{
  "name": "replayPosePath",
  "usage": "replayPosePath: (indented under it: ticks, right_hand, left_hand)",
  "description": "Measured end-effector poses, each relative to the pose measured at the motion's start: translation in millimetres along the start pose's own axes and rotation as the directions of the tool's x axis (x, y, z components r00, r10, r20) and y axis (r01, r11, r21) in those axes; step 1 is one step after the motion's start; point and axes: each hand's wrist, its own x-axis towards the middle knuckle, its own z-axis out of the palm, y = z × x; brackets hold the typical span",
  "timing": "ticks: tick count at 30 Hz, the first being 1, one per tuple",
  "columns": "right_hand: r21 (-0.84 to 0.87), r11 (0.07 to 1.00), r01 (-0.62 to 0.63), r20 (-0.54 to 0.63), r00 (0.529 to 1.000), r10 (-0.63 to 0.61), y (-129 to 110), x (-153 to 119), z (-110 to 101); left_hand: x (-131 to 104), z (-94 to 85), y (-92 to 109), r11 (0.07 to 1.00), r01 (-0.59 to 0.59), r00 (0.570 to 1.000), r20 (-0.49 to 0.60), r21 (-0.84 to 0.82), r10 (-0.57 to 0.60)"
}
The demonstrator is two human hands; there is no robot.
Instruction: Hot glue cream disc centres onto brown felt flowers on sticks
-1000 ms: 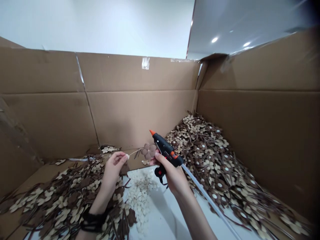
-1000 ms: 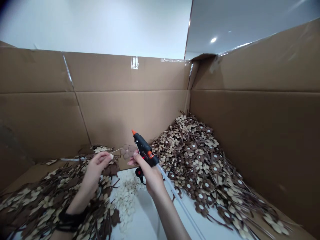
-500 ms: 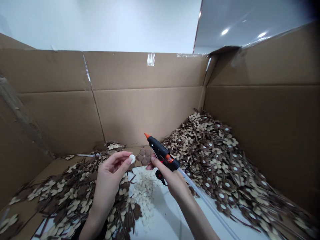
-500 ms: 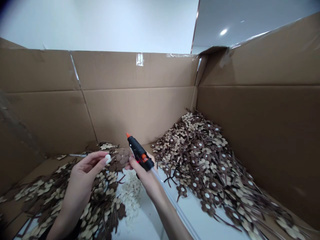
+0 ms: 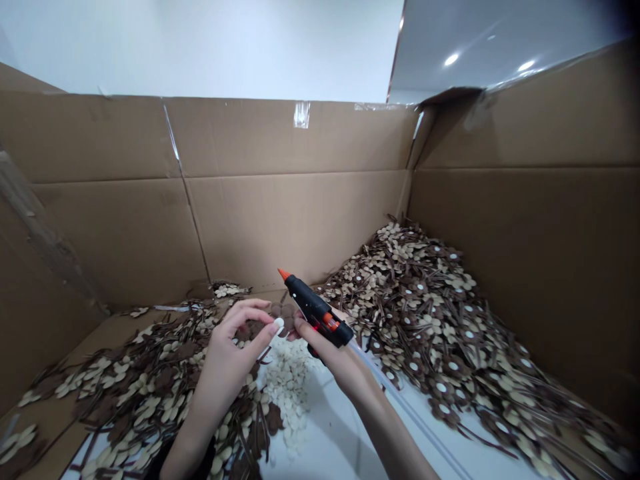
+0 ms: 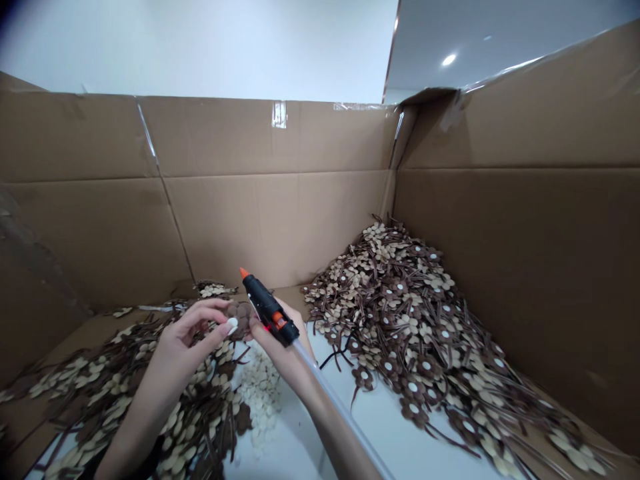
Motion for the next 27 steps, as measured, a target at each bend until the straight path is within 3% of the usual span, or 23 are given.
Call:
replayPosePath:
  ticks: [6,17,23,27]
  right_hand:
    - [0.043,0.999,-0.001,0.033,0.999,-0.001,7,3,1]
    - [-0.083,0.996,0.037,0.067,0.997,-0.032,8,4,0]
    - [-0.146,0.986,0.081,0.078,0.995,-0.070,6,2,3]
    - [-0.145,0.985,0.095,0.017,0.995,-0.093,13,6,2]
  left_hand:
    - [-2,5.8,6,0.995,0.099,0.995,-0.008,-0.023,-0.099]
    - [-2,13.3,1,0.918,0.212,0.976,0.031,-0.336,-0.214]
    - [-3,17.8,-1,0.843,0.207,0.977,0.061,-0.497,-0.204]
    - [4,9.8,-1,0.845,0.212,0.977,0.107,-0.491,-0.183]
